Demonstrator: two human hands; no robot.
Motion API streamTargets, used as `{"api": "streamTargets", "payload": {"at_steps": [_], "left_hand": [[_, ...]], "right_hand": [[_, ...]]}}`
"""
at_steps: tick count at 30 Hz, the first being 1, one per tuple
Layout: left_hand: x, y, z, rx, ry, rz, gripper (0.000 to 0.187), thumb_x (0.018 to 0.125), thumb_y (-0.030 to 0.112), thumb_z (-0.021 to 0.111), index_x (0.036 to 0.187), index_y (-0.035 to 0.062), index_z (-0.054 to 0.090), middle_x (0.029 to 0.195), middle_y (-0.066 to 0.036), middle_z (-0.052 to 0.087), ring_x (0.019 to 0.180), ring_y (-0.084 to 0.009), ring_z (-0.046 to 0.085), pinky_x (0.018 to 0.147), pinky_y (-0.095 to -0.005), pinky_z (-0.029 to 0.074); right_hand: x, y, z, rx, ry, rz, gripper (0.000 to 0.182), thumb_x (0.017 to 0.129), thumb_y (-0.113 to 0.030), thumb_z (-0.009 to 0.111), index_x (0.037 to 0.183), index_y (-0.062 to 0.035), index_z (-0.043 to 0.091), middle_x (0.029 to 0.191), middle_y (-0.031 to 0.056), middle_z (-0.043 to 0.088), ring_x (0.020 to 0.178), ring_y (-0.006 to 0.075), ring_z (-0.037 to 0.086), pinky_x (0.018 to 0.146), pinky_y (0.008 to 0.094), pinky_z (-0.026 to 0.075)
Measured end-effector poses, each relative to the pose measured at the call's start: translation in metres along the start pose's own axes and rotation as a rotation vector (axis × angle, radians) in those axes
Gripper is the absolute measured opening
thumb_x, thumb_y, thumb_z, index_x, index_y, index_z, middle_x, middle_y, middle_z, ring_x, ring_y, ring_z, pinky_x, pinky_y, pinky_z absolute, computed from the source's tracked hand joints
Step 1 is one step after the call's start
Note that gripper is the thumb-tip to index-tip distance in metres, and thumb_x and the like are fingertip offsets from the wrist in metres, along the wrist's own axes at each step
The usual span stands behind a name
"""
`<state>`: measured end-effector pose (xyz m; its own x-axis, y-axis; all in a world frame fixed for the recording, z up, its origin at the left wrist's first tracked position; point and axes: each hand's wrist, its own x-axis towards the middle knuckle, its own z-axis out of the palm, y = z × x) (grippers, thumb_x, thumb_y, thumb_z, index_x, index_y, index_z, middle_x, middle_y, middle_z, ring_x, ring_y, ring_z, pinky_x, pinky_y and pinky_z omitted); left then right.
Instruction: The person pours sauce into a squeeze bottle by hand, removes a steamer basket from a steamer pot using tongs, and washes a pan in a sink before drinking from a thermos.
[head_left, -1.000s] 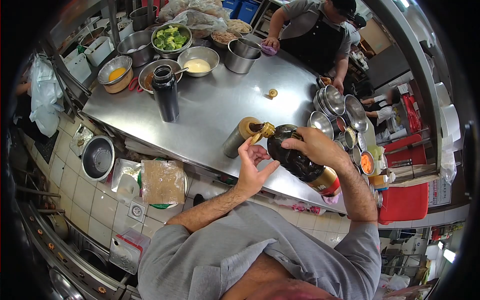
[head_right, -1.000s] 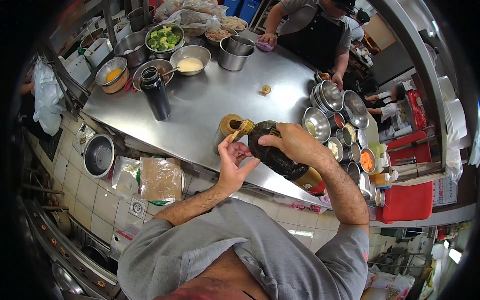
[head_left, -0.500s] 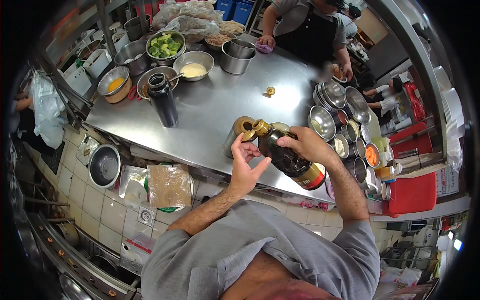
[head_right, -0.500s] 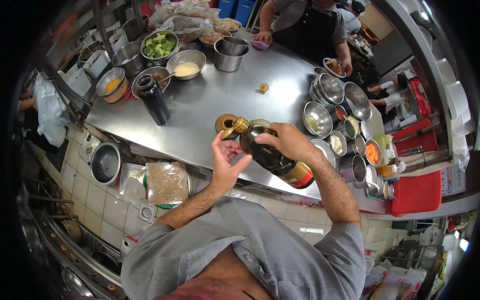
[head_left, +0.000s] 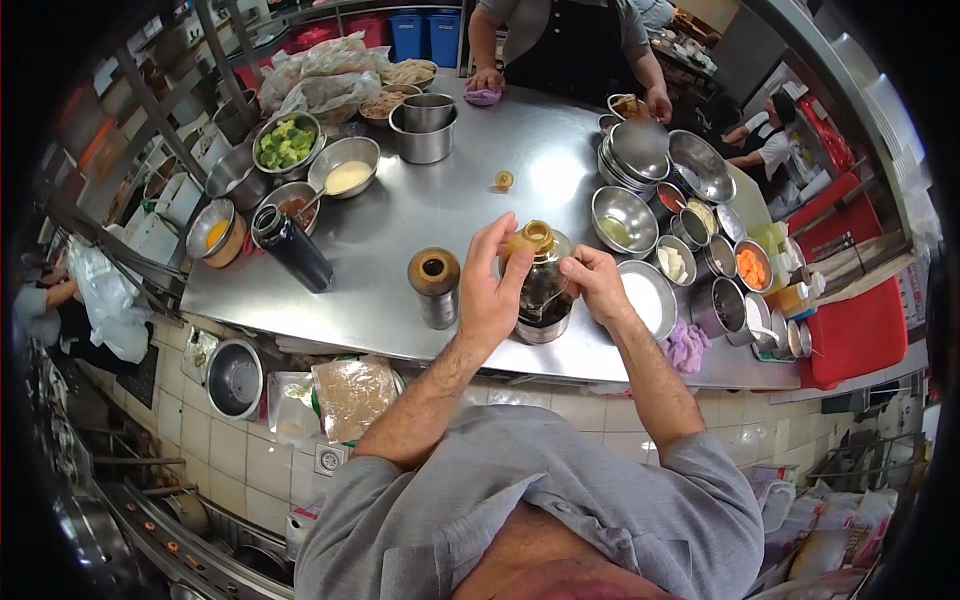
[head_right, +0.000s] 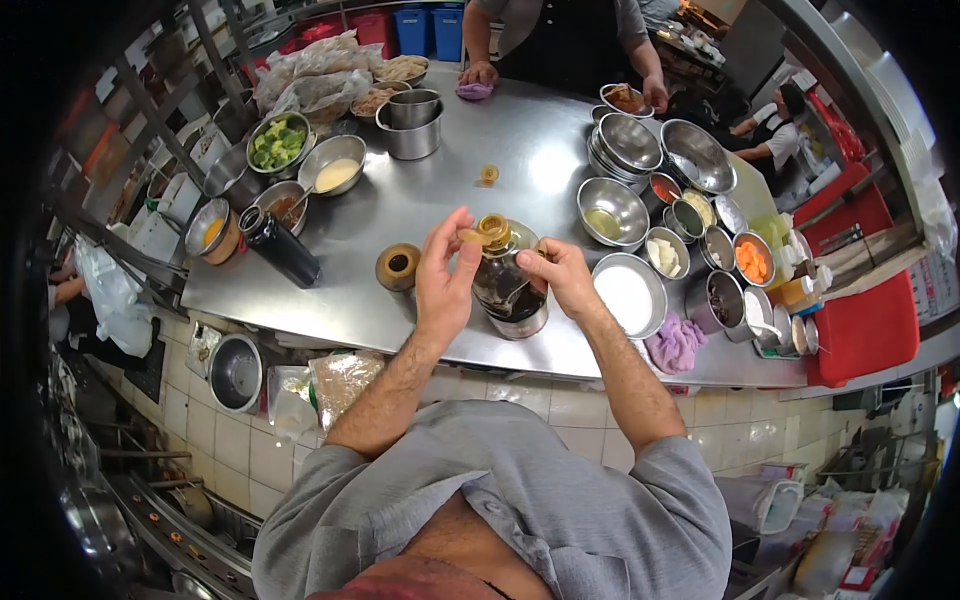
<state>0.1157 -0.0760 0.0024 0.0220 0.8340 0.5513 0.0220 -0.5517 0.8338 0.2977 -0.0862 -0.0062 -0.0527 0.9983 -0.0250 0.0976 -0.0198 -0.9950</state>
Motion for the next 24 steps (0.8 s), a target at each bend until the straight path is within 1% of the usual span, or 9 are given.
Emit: {"api": "streamTargets", "payload": {"at_steps": [6, 12, 14, 16, 17, 18, 20, 21, 24], "left_hand": [[0.035, 0.011, 0.026, -0.252, -0.247, -0.374, 0.053, 0.085, 0.023, 0.059, 0.127, -0.0013, 0.037, 0.099, -0.008, 0.058, 0.088, -0.0116, 0.054, 0.083, -0.0272, 0.042], [0.033, 0.003, 0.056, -0.164, -0.158, -0.343, 0.048, 0.082, 0.018, 0.061, 0.121, -0.0022, 0.041, 0.088, -0.008, 0.058, 0.083, -0.0142, 0.056, 0.078, -0.0287, 0.044], [0.034, 0.01, 0.059, -0.13, -0.112, -0.408, 0.048, 0.08, 0.017, 0.062, 0.121, -0.0012, 0.042, 0.093, -0.01, 0.056, 0.088, -0.0167, 0.054, 0.082, -0.0305, 0.042], [0.023, 0.011, 0.062, -0.024, -0.036, -0.278, 0.048, 0.081, 0.014, 0.061, 0.121, -0.0009, 0.041, 0.1, -0.011, 0.053, 0.094, -0.0174, 0.051, 0.085, -0.0307, 0.04], [0.017, 0.012, 0.06, 0.079, 0.02, -0.14, 0.048, 0.081, 0.011, 0.061, 0.122, -0.0006, 0.039, 0.106, -0.012, 0.049, 0.099, -0.0182, 0.048, 0.089, -0.0308, 0.038], [0.008, 0.017, 0.053, 0.111, 0.055, -0.148, 0.048, 0.081, 0.011, 0.061, 0.122, -0.0006, 0.039, 0.106, -0.012, 0.049, 0.099, -0.0182, 0.048, 0.089, -0.0308, 0.038], [-0.019, 0.032, 0.038, 0.426, 0.063, 0.096, 0.051, 0.077, 0.009, 0.063, 0.121, -0.001, 0.04, 0.116, -0.016, 0.042, 0.106, -0.0243, 0.044, 0.093, -0.035, 0.035], [-0.031, 0.035, 0.03, 0.462, 0.091, 0.087, 0.051, 0.077, 0.009, 0.063, 0.121, -0.001, 0.04, 0.116, -0.016, 0.042, 0.106, -0.0243, 0.044, 0.093, -0.035, 0.035], [-0.073, 0.03, 0.004, 0.676, 0.184, 0.042, 0.054, 0.075, 0.008, 0.065, 0.121, -0.0015, 0.04, 0.116, -0.017, 0.042, 0.106, -0.0266, 0.045, 0.093, -0.0365, 0.035]], "right_hand": [[0.013, 0.028, -0.021, 0.251, -0.09, -0.117, 0.026, 0.078, -0.024, 0.068, 0.068, -0.0062, 0.051, 0.058, -0.0015, 0.048, 0.051, 0.0059, 0.041, 0.047, 0.0211, 0.032], [0.051, 0.018, -0.068, 0.104, -0.457, -0.041, 0.028, 0.084, -0.029, 0.059, 0.078, -0.0022, 0.056, 0.069, 0.0038, 0.057, 0.064, 0.012, 0.055, 0.063, 0.0249, 0.045], [0.09, 0.032, -0.071, 0.259, -0.121, -0.008, 0.031, 0.085, -0.032, 0.058, 0.086, -0.001, 0.058, 0.071, 0.0043, 0.058, 0.064, 0.0131, 0.055, 0.063, 0.0255, 0.045], [0.126, 0.031, -0.06, -0.023, -0.017, -0.001, 0.038, 0.083, -0.036, 0.06, 0.095, -0.0003, 0.059, 0.069, 0.0034, 0.057, 0.064, 0.0132, 0.055, 0.064, 0.0256, 0.044], [0.146, 0.037, -0.055, -0.253, -0.029, 0.034, 0.045, 0.079, -0.039, 0.064, 0.108, -0.005, 0.057, 0.084, 0.0111, 0.058, 0.076, 0.0192, 0.059, 0.071, 0.0305, 0.047], [0.171, 0.052, -0.05, -0.244, -0.076, 0.028, 0.045, 0.079, -0.039, 0.064, 0.108, -0.005, 0.057, 0.084, 0.0111, 0.058, 0.076, 0.0192, 0.059, 0.071, 0.0305, 0.047], [0.214, 0.086, -0.04, -0.806, 0.029, -0.198, 0.057, 0.076, -0.039, 0.067, 0.123, -0.0157, 0.048, 0.105, 0.0216, 0.052, 0.094, 0.0293, 0.057, 0.082, 0.0356, 0.047], [0.225, 0.086, -0.034, -0.82, -0.031, -0.104, 0.064, 0.076, -0.04, 0.064, 0.132, -0.0254, 0.036, 0.122, 0.0279, 0.038, 0.107, 0.0389, 0.049, 0.091, 0.0419, 0.042], [0.256, 0.098, -0.019, -1.064, -0.023, 0.029, 0.066, 0.079, -0.043, 0.06, 0.135, -0.028, 0.029, 0.123, 0.026, 0.036, 0.109, 0.04, 0.047, 0.09, 0.0446, 0.042]]}}
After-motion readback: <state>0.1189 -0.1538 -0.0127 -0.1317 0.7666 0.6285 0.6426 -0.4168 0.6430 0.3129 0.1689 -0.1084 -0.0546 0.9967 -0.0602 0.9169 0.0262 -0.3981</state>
